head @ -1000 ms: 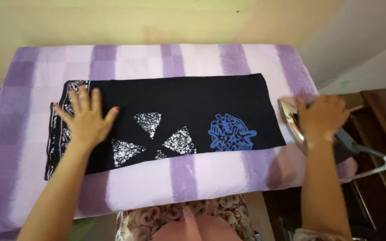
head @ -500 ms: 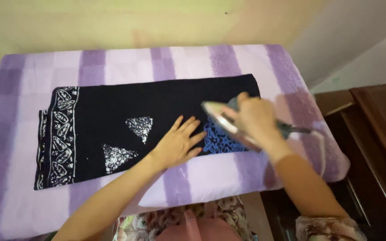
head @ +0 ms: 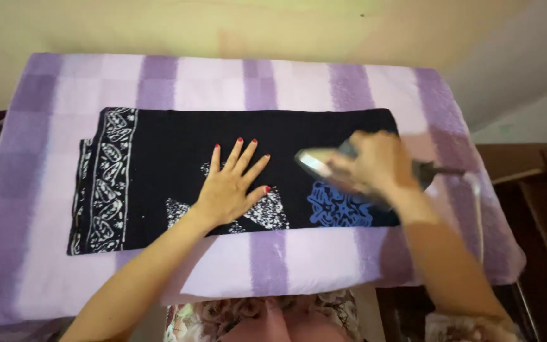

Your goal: The person irons a black patterned cloth on a purple striped towel using a steam iron. They smooth the fabric, iron both sides, and fold the cloth into a neat stack.

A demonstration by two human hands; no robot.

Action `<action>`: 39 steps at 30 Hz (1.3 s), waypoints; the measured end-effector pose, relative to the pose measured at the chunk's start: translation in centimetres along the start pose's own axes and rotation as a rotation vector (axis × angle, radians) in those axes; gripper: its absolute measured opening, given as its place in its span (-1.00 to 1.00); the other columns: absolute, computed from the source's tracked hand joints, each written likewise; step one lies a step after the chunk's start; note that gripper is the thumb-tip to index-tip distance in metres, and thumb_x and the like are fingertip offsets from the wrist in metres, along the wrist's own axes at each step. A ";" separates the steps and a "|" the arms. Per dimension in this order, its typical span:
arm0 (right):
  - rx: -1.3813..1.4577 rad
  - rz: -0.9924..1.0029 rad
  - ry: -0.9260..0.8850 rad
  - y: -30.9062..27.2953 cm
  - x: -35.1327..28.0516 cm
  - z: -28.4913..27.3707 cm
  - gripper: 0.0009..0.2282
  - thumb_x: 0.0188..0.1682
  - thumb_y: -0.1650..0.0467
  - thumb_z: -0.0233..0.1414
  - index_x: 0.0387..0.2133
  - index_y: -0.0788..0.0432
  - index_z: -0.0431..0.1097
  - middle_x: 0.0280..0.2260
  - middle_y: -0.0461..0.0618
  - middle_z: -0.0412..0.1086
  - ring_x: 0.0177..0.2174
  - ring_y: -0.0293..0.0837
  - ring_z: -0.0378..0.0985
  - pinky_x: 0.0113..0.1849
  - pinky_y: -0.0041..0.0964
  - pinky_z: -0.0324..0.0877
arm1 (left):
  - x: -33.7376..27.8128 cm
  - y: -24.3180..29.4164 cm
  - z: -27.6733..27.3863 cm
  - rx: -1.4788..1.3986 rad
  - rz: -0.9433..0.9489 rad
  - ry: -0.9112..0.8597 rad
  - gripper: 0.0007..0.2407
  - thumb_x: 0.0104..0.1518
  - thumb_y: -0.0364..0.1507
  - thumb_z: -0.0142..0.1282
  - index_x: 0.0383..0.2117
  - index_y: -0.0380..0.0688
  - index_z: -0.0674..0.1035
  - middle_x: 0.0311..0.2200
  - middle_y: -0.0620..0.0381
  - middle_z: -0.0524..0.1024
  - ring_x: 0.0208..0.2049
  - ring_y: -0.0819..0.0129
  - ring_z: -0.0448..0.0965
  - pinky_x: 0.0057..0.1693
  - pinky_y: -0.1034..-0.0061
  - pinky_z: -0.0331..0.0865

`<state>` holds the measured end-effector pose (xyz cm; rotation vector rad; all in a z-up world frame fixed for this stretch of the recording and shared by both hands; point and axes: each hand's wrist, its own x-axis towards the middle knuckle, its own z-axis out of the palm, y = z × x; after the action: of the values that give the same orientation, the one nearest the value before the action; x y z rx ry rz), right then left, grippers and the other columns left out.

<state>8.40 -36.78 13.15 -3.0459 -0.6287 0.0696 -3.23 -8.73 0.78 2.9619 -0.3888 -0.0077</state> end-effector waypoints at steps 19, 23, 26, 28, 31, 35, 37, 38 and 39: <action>-0.113 -0.233 0.015 -11.8 6.3 3.9 -0.33 -0.08 -0.22 -0.11 -0.39 0.16 0.47 -0.46 0.31 0.54 -0.32 0.34 0.65 -0.28 0.16 0.47 | -6.0 -15.6 -0.5 0.086 -0.417 0.136 -0.39 0.29 0.10 -0.31 0.43 0.19 0.17 0.46 0.10 0.04 0.48 0.06 -0.05 0.43 -0.21 -0.23; -0.030 -0.268 0.144 -13.5 9.4 3.1 -0.38 -0.04 -0.15 0.03 -0.43 0.21 0.50 -0.49 0.33 0.51 -0.33 0.38 0.63 -0.31 0.15 0.46 | -8.5 -18.3 -0.7 0.032 -0.549 0.158 -0.44 0.35 0.06 -0.38 0.42 0.18 0.17 0.47 0.16 0.01 0.49 0.10 -0.11 0.42 -0.23 -0.23; 0.028 -0.393 0.035 -18.8 6.4 2.1 -0.41 -0.10 -0.13 0.05 -0.41 0.20 0.51 -0.48 0.37 0.52 -0.30 0.38 0.62 -0.26 0.20 0.47 | -10.2 -18.9 -1.3 -0.082 -0.582 0.265 -0.56 0.39 -0.15 -0.27 0.37 0.07 0.28 0.44 0.00 0.08 0.46 0.05 0.00 0.43 -0.15 -0.18; 0.013 -0.443 0.052 -21.3 6.9 3.4 -0.40 -0.09 -0.15 0.01 -0.40 0.17 0.48 -0.48 0.33 0.52 -0.31 0.34 0.63 -0.26 0.16 0.47 | -10.8 -19.4 -0.8 -0.195 -0.550 0.425 -0.61 0.28 -0.32 -0.09 0.25 -0.02 0.39 0.37 -0.06 0.18 0.40 -0.01 0.13 0.39 -0.15 -0.05; 0.021 -0.481 0.100 -24.6 9.8 4.7 -0.40 -0.08 -0.17 -0.01 -0.40 0.15 0.47 -0.48 0.31 0.52 -0.32 0.33 0.63 -0.28 0.13 0.47 | -12.7 -19.7 -0.1 -0.396 -0.495 0.681 -0.60 0.06 -0.55 0.16 0.09 -0.07 0.52 0.25 -0.11 0.29 0.28 -0.12 0.34 0.31 -0.08 0.19; 0.051 -0.529 0.132 -29.2 12.2 5.2 -0.40 -0.12 -0.15 0.06 -0.40 0.19 0.51 -0.47 0.35 0.51 -0.32 0.39 0.62 -0.28 0.18 0.46 | -16.6 -18.6 0.4 -0.532 -0.541 0.852 -0.55 -0.14 -0.63 0.30 -0.03 0.01 0.58 0.15 -0.08 0.36 0.21 -0.14 0.43 0.29 0.07 0.29; 0.042 -0.587 0.122 -31.4 11.4 4.6 -0.40 -0.12 -0.15 0.05 -0.38 0.18 0.50 -0.46 0.37 0.51 -0.32 0.39 0.62 -0.28 0.18 0.46 | -18.7 -16.8 -0.6 -0.545 -0.565 0.872 -0.54 -0.17 -0.65 0.30 -0.05 -0.02 0.58 0.12 -0.13 0.38 0.16 -0.23 0.45 0.24 0.02 0.32; 0.033 -0.635 0.109 -32.3 10.9 4.3 -0.39 -0.12 -0.16 0.04 -0.36 0.18 0.49 -0.44 0.38 0.51 -0.31 0.39 0.62 -0.27 0.18 0.45 | -19.8 -15.7 -0.9 -0.563 -0.582 0.883 -0.54 -0.19 -0.66 0.30 -0.07 -0.05 0.58 0.08 -0.18 0.40 0.10 -0.32 0.48 0.19 -0.02 0.35; 0.031 -0.645 0.108 -33.1 12.2 4.6 -0.39 -0.12 -0.16 0.04 -0.36 0.18 0.49 -0.44 0.38 0.51 -0.31 0.39 0.62 -0.27 0.18 0.45 | -20.6 -15.1 -0.9 -0.562 -0.591 0.889 -0.54 -0.19 -0.66 0.30 -0.07 -0.05 0.58 0.08 -0.18 0.40 0.10 -0.32 0.48 0.19 -0.02 0.35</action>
<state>6.33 -1.50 9.37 -2.6355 -1.5258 -0.0991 -19.31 11.08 -0.93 2.1236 0.5127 0.9087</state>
